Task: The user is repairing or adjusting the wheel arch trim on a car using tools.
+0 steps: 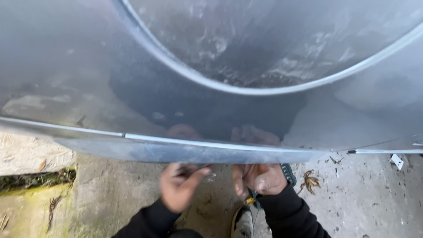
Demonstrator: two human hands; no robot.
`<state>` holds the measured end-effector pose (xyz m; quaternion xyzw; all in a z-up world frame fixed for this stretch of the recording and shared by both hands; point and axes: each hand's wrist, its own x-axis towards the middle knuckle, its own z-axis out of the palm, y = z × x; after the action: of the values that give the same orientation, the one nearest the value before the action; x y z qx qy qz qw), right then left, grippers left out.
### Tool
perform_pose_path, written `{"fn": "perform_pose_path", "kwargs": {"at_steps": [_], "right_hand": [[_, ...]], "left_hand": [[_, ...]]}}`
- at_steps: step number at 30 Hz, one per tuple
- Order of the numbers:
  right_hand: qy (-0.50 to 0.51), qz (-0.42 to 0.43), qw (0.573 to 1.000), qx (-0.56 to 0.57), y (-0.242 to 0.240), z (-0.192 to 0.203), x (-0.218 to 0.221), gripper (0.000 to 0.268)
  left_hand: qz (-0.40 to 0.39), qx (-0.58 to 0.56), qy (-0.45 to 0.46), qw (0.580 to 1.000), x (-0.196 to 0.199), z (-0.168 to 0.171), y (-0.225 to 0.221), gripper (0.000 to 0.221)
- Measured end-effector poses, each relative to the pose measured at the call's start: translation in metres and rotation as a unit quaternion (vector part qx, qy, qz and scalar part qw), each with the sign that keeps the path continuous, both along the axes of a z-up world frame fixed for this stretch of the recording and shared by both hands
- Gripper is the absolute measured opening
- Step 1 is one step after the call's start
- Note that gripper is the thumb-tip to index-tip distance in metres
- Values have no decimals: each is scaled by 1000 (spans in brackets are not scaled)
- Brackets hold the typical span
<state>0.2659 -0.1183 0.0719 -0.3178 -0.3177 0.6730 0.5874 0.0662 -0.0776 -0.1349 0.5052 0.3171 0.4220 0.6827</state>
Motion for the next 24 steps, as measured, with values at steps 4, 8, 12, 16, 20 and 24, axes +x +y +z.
{"fn": "perform_pose_path", "kwargs": {"at_steps": [4, 8, 12, 16, 20, 24], "right_hand": [[16, 6, 1000, 9, 1, -2, -3, 68], [15, -23, 999, 23, 7, 3, -5, 67], [11, -16, 1000, -13, -4, -3, 3, 72], [3, -18, 1000, -21, 0, 1, 2, 73], [15, -17, 999, -25, 2, 6, 2, 74], [27, -33, 999, -4, 7, 10, -1, 77]], "left_hand": [[85, 61, -156, 982, -41, 126, 60, 12], [80, 43, -192, 977, -42, 145, 77, 4], [42, 55, -148, 987, -18, 67, 44, 12], [-21, 49, -73, 996, 12, 84, 24, 15], [-50, 24, -41, 998, -9, 74, 28, 16], [64, 66, -129, 987, -39, 149, 77, 4]]}}
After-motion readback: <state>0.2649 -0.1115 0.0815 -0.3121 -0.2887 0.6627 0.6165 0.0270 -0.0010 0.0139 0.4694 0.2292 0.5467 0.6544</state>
